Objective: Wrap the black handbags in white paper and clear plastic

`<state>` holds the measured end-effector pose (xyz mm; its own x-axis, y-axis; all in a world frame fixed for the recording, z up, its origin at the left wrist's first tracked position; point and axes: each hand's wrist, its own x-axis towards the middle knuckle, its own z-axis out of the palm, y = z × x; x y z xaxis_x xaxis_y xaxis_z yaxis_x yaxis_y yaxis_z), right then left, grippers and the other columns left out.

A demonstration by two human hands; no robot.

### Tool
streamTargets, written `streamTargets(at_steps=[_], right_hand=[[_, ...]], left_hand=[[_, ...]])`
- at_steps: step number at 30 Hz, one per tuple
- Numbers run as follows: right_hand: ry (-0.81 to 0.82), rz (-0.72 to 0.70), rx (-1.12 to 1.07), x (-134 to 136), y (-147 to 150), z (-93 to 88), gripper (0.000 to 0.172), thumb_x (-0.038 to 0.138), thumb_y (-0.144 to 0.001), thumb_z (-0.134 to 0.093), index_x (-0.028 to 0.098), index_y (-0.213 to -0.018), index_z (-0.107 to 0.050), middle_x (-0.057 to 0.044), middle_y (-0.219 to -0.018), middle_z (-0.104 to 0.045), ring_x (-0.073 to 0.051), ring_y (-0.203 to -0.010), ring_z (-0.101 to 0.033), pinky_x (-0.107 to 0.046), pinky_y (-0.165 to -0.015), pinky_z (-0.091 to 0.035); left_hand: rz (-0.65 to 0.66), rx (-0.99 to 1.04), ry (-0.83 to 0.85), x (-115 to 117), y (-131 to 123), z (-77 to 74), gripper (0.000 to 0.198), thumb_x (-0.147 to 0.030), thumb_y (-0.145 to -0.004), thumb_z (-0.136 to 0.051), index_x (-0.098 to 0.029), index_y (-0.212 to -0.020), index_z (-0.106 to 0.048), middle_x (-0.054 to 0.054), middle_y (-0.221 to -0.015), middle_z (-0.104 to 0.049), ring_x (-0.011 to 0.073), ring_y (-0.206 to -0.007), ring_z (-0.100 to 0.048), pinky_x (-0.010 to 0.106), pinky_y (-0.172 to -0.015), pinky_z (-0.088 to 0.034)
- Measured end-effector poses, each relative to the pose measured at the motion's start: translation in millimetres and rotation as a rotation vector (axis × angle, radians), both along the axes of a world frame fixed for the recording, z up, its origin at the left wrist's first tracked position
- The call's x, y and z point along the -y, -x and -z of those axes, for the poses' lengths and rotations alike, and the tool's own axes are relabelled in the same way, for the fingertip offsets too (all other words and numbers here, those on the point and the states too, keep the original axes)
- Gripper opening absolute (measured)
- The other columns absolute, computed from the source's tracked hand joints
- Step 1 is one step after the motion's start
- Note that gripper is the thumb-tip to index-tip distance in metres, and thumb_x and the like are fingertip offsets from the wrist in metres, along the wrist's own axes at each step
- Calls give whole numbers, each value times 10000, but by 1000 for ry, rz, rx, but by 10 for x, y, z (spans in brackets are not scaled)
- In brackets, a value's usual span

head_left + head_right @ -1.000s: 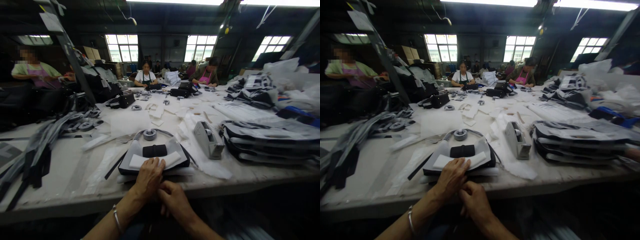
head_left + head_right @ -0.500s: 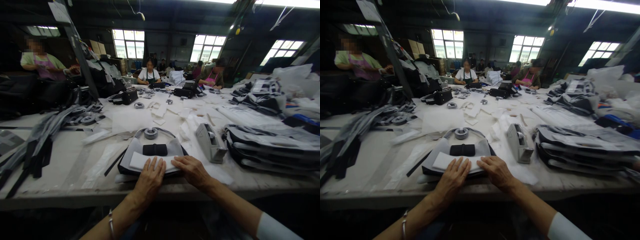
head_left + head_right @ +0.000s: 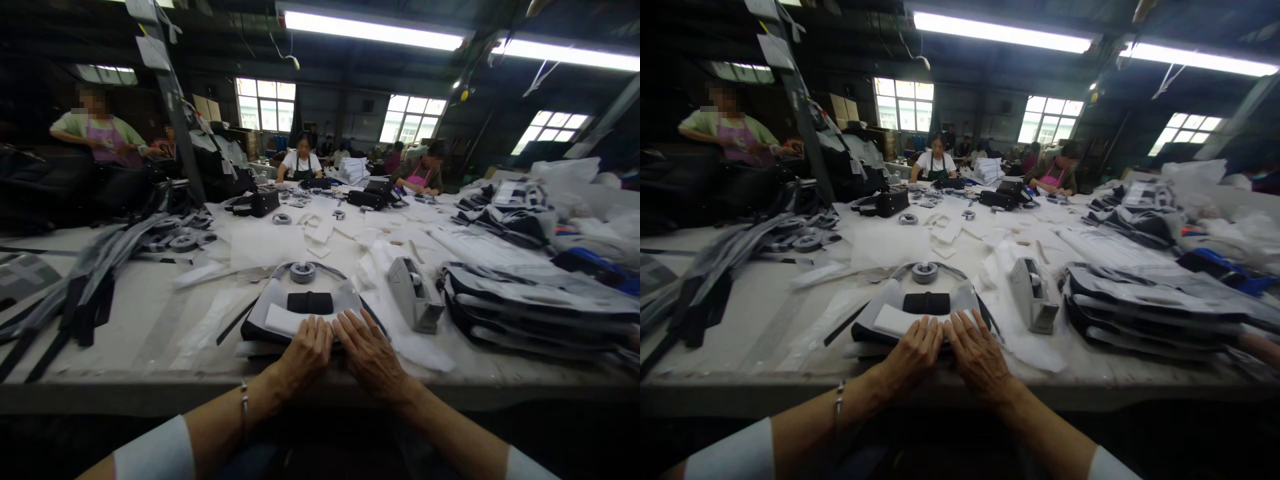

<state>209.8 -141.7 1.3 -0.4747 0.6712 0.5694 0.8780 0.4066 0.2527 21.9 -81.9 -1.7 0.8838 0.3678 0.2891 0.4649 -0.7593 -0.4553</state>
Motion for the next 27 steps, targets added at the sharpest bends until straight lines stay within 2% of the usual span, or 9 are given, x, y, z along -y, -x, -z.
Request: streamTargets(at_steps=[4, 9, 13, 16, 19, 22, 27], right_hand=[[-57, 25, -4, -34, 87, 30, 439, 132, -938, -435, 85, -1364, -530, -128, -1351, -599, -280, -1333, -437, -512, -1182, -272], [-92, 26, 7, -135, 68, 37, 412, 168, -968, -415, 92, -1356, -534, -138, -1327, -606, -299, -1291, -466, -538, -1151, -302], [-126, -5, 49, -262, 43, -58, 364, 117, -970, -404, 79, -1295, -564, -147, -1225, -651, -296, -1170, -543, -509, -1080, -375], [-107, -59, 87, -355, 38, -192, 318, 84, -956, -418, 69, -1228, -583, -149, -1121, -679, -267, -1030, -598, -442, -964, -459], [-41, -77, 132, -416, 50, -290, 272, 89, -952, -453, 72, -1191, -581, -136, -1050, -686, -250, -943, -618, -396, -869, -494], [20, -55, 117, -431, 86, -271, 219, 101, -952, -472, 97, -1140, -586, -112, -984, -686, -234, -879, -625, -365, -809, -503], [43, -37, -15, -334, 220, -186, 210, 102, -923, -521, 125, -1120, -590, -84, -960, -700, -230, -841, -640, -359, -786, -509]], left_hand=[[26, 20, 26, -59, 42, -63, 394, -59, -938, -391, 11, -1304, -521, 254, -1227, -638, 312, -1127, -640, 453, -931, -518], [33, 58, 59, -100, 54, -100, 401, -94, -936, -413, 13, -1312, -505, 243, -1235, -625, 323, -1140, -618, 451, -945, -505], [12, 90, 76, -135, 82, -180, 421, -105, -926, -418, -7, -1328, -496, 215, -1224, -631, 301, -1133, -614, 430, -952, -498], [-22, 123, 64, -160, 100, -195, 427, -107, -915, -417, -36, -1325, -513, 206, -1247, -626, 292, -1151, -608, 433, -971, -487], [-62, 207, -59, -194, 98, -95, 430, -90, -895, -409, -69, -1301, -550, 184, -1263, -635, 317, -1170, -606, 475, -980, -479], [-71, 323, -236, -239, 99, 47, 421, -37, -881, -392, -120, -1237, -601, 122, -1188, -686, 292, -1107, -646, 449, -951, -493], [70, 452, -283, -310, 180, 213, 385, -63, -949, -334, -152, -1209, -604, 73, -1146, -704, 224, -1076, -656, 346, -939, -480]])
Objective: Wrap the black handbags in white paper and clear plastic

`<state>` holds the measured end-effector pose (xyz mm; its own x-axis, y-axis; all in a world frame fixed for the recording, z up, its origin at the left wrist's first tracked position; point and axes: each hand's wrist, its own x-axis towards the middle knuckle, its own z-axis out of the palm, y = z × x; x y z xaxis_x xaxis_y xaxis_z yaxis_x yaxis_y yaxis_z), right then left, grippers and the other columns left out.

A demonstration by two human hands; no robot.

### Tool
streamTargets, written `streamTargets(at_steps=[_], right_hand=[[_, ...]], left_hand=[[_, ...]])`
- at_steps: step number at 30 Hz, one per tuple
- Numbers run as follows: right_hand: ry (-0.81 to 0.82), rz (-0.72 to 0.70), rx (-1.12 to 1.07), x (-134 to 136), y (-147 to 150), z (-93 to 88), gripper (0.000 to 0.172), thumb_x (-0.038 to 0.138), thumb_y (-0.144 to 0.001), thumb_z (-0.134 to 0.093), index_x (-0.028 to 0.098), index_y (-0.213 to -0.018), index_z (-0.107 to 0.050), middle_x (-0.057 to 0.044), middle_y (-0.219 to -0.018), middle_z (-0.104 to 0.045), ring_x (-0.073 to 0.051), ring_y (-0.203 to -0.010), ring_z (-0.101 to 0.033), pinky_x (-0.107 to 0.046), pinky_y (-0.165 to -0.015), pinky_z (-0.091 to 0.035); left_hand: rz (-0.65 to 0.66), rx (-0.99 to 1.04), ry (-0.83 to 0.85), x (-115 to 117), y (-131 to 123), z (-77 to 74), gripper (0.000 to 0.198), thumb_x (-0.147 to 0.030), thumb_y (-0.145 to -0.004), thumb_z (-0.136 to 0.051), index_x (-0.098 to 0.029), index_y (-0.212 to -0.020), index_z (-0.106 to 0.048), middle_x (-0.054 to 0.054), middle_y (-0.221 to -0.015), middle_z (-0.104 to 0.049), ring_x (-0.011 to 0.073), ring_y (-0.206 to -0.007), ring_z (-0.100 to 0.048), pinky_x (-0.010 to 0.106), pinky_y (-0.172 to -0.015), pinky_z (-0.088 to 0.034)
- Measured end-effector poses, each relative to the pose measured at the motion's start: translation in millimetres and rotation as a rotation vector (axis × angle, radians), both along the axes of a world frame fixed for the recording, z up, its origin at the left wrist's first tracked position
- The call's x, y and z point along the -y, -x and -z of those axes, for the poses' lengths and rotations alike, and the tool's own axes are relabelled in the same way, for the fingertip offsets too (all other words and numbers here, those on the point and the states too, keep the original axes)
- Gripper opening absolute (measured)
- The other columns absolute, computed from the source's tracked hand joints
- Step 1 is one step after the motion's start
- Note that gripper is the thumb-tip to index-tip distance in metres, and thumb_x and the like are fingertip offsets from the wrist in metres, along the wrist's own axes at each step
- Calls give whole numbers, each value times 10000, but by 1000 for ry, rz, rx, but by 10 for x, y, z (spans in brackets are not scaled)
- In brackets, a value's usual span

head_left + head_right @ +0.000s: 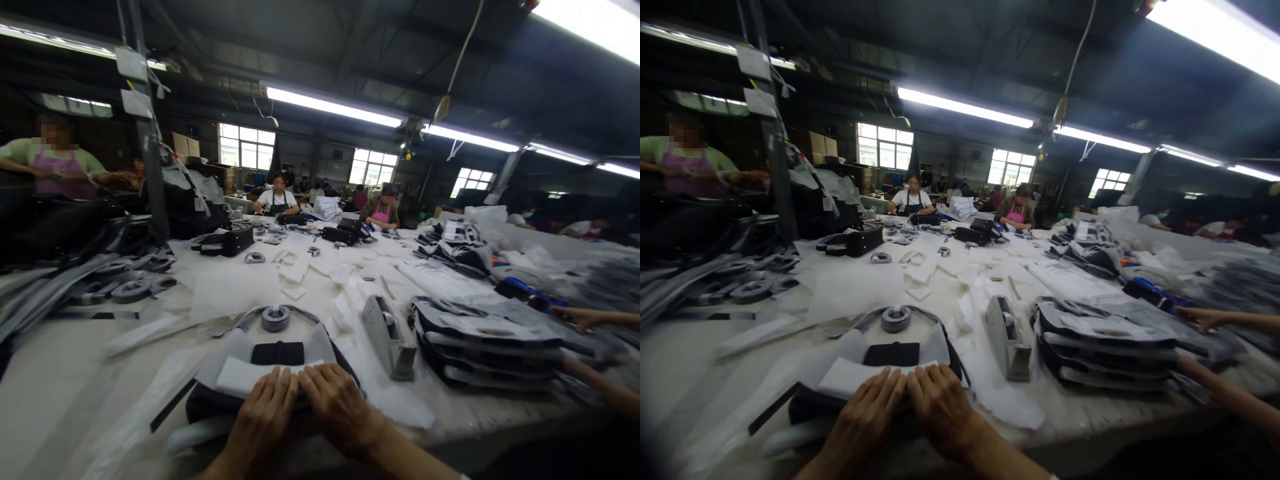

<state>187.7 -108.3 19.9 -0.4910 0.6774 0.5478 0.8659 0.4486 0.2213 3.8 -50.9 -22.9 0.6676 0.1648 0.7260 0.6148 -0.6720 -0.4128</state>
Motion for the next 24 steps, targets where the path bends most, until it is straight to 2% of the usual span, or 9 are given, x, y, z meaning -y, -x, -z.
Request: streamTargets(at_steps=[3, 6, 8, 10, 12, 14, 17, 19, 24], right_hand=[[80, -79, -176, 104, -31, -134, 311, 270, -911, -611, 165, -1203, -582, -76, -1083, -704, -245, -939, -650, -375, -852, -518], [113, -55, -418, 147, -370, -341, 288, 299, -964, -535, 214, -1232, -597, -71, -1177, -693, -221, -1074, -638, -347, -944, -502], [75, 162, -570, 114, -749, -434, 264, 244, -1000, -438, 208, -1145, -655, -81, -1112, -721, -204, -1044, -666, -319, -923, -515], [181, 472, -582, 40, -1137, -459, 283, 252, -998, -426, 201, -1065, -696, -82, -1025, -748, -203, -945, -703, -298, -858, -538], [370, 707, -470, -63, -1424, -420, 290, 236, -989, -433, 200, -1028, -718, -77, -978, -760, -199, -899, -718, -279, -827, -539], [498, 814, -360, -191, -1561, -333, 257, 203, -968, -476, 183, -993, -731, -94, -956, -761, -213, -910, -720, -284, -828, -531], [581, 893, -274, -420, -1560, -156, 143, 151, -913, -590, 124, -939, -728, -155, -933, -745, -255, -906, -716, -333, -810, -539], [640, 934, -222, -570, -1526, -43, 107, 172, -920, -627, 114, -967, -703, -133, -971, -727, -239, -903, -703, -364, -807, -555], [739, 975, -165, -795, -1566, 57, 235, 341, -961, -626, 158, -1109, -637, -58, -1090, -663, -188, -922, -661, -382, -806, -576]], left_hand=[[86, 188, 36, -45, 52, 124, 414, -84, -976, -272, -173, -1210, -602, 66, -1147, -705, 205, -1097, -646, 340, -1004, -436], [145, 296, 94, -84, 111, 199, 459, -45, -955, -272, -197, -1238, -600, 37, -1190, -697, 177, -1168, -613, 321, -1113, -344], [164, 299, 115, -103, 173, 176, 498, -11, -930, -276, -199, -1257, -601, 24, -1224, -688, 158, -1211, -588, 300, -1152, -299], [159, 258, 123, -114, 250, 104, 519, 3, -912, -281, -185, -1274, -601, 28, -1267, -671, 151, -1248, -565, 291, -1171, -279], [153, 186, 115, -116, 323, 16, 519, 0, -902, -296, -169, -1288, -599, 35, -1314, -645, 155, -1280, -541, 294, -1185, -265], [129, 135, 125, -108, 374, -60, 529, -3, -890, -303, -160, -1305, -591, 35, -1349, -622, 157, -1303, -523, 302, -1198, -245], [91, 102, 171, -95, 405, -121, 551, -8, -874, -302, -156, -1331, -571, 33, -1363, -612, 157, -1317, -510, 313, -1209, -226], [104, 104, 162, -104, 413, -133, 551, -22, -867, -308, -156, -1335, -565, 33, -1351, -621, 153, -1303, -524, 311, -1205, -237], [119, 116, 150, -146, 465, -171, 543, -62, -831, -341, -125, -1320, -571, 64, -1321, -638, 164, -1277, -550, 300, -1192, -258]])
